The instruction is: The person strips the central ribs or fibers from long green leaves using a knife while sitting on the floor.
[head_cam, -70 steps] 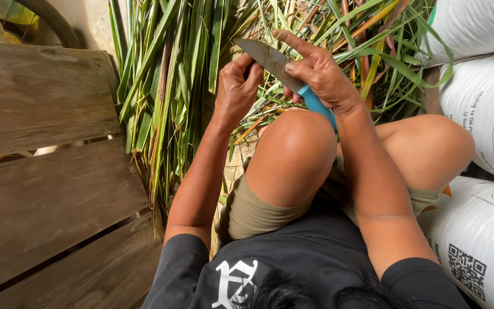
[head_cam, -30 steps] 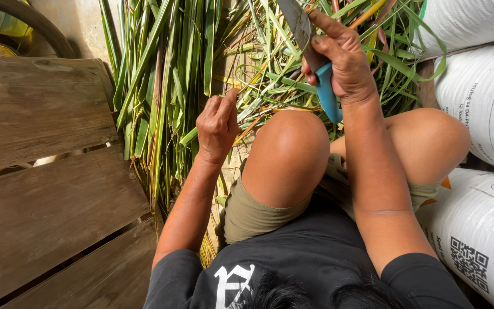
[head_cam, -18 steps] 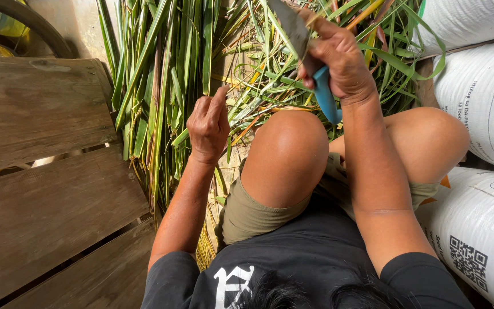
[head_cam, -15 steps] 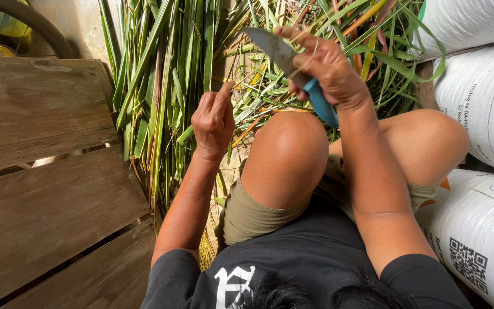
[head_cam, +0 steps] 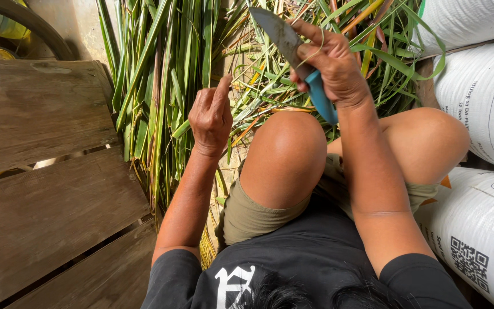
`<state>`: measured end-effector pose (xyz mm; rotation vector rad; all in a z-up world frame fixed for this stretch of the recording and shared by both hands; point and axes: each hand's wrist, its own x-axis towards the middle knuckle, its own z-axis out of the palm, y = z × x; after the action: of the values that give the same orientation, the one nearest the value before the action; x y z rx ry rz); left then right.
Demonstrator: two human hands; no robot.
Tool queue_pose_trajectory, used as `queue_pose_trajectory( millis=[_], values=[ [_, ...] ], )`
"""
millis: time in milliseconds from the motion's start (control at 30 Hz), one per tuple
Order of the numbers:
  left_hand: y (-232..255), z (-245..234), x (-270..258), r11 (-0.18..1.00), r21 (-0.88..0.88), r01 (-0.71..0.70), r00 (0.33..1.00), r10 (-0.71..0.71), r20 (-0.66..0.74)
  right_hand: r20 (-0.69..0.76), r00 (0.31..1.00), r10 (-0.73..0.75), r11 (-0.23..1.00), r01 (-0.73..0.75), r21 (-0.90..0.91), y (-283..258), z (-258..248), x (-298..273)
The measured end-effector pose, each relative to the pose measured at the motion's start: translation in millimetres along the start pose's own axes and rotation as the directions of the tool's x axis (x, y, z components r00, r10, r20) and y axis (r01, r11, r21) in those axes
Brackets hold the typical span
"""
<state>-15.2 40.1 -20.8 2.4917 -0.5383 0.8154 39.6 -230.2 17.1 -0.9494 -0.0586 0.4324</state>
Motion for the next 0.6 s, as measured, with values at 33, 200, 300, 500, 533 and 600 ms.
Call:
queue_pose_trajectory(
  millis=[33, 200, 300, 500, 533, 600],
  values=[
    [0, -2, 0, 1.000, 0.007, -0.002, 1.000, 0.002, 0.012, -0.035, 0.999, 0.001, 0.999, -0.002, -0.035, -2, -3, 1],
    [0, 2, -2, 0.999, 0.039, 0.006, 1.000, -0.007, 0.014, -0.066, 0.998, 0.020, 0.994, -0.027, -0.108, -11, 5, 1],
    [4, 12, 6, 1.000, -0.005, 0.021, 1.000, -0.021, -0.005, 0.009, 0.995, 0.099, 0.987, -0.097, -0.130, -19, 24, -1],
    [15, 11, 22, 0.998, -0.064, 0.018, 1.000, -0.018, 0.009, 0.055, 0.992, 0.117, 0.983, -0.108, -0.151, -4, 23, 1],
    [12, 12, 18, 0.997, -0.071, 0.014, 1.000, -0.014, 0.007, 0.022, 0.996, 0.084, 0.987, -0.081, -0.138, -4, 19, 0],
    [11, 10, 13, 0.997, -0.080, 0.007, 1.000, -0.007, 0.007, -0.015, 0.999, 0.049, 0.991, -0.050, -0.124, -3, 15, 0]
  ],
)
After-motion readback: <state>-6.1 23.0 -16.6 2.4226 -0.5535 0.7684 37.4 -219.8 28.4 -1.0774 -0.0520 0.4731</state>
